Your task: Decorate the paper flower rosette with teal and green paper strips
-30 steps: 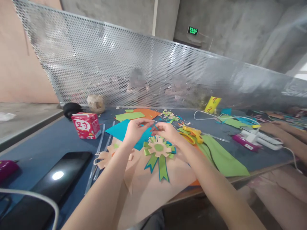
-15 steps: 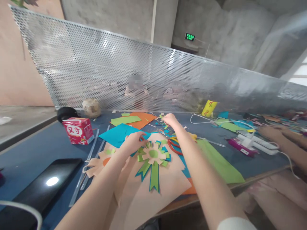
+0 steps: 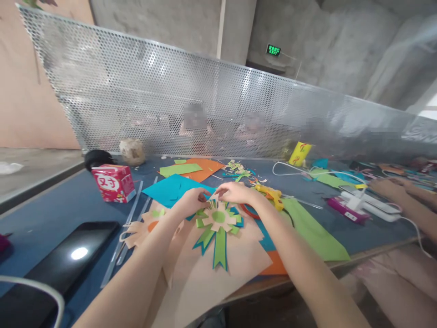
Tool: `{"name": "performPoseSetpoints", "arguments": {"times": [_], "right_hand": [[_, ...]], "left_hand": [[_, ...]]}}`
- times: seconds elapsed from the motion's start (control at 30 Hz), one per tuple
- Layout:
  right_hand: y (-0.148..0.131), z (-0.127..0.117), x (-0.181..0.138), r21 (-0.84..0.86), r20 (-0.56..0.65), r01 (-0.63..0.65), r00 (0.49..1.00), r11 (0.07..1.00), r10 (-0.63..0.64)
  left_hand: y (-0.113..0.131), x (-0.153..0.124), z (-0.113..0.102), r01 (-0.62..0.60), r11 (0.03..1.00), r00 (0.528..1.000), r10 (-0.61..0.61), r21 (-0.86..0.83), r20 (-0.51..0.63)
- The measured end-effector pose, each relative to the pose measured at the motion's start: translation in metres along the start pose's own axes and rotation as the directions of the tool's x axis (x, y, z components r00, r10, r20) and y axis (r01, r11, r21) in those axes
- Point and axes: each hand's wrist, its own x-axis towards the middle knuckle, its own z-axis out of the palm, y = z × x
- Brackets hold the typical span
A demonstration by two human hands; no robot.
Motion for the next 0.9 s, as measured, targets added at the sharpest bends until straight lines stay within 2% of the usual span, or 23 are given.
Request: {"name": "performPoseSetpoints", "arguments": {"times": [0.1,0.2,0.37,0.43,0.53,0.63,0.7,0.77,0.9], "right_hand": [[0.003,0.005,-0.002,0.016,0.055,0.033,0.998,0.999,-0.033],[0.005,0.004,-0.003,0.019,0.050,0.057,0.997,0.998,-0.058],[0.003,-0.003,-0.011,0.014,-0.002,0.083,0.997,0.996,-0.083],[0.002,-0.004,-0.013,-0.022,-0.024,0.062,0.998,0.998,-0.063],[0.002,-0.003,-0.014,-0.107,-0.025,-0.002,1.000,0.994,-0.001],[0.000,-0.001,-0.016,-0.164,0.006,-0.039,0.999,0.986,0.040],[-0.001,-0.002,-0.018,-0.181,0.004,-0.056,0.998,0.982,0.057],[-0.002,-0.003,-0.020,-0.180,0.001,-0.071,0.997,0.981,0.073],[-0.002,-0.005,-0.023,-0.105,0.024,-0.034,0.999,0.994,0.037]], "left_hand": [[-0.003,-0.002,-0.001,-0.002,0.983,0.999,-0.005,-0.183,-0.036],[-0.001,-0.003,-0.004,0.006,0.947,0.995,-0.039,-0.321,-0.096],[0.004,-0.003,-0.009,0.059,0.937,0.978,-0.124,-0.345,-0.167],[0.005,-0.004,-0.010,0.086,0.953,0.976,-0.139,-0.292,-0.167],[0.007,-0.007,-0.007,0.041,0.997,0.995,-0.047,-0.068,-0.087],[0.010,-0.010,-0.002,0.031,0.986,1.000,-0.031,0.166,-0.003],[0.012,-0.011,0.000,0.036,0.968,0.999,-0.041,0.249,0.015],[0.012,-0.010,0.002,0.026,0.963,0.999,-0.033,0.268,0.024],[0.008,-0.009,0.002,0.011,0.982,0.999,-0.017,0.187,0.033]]}}
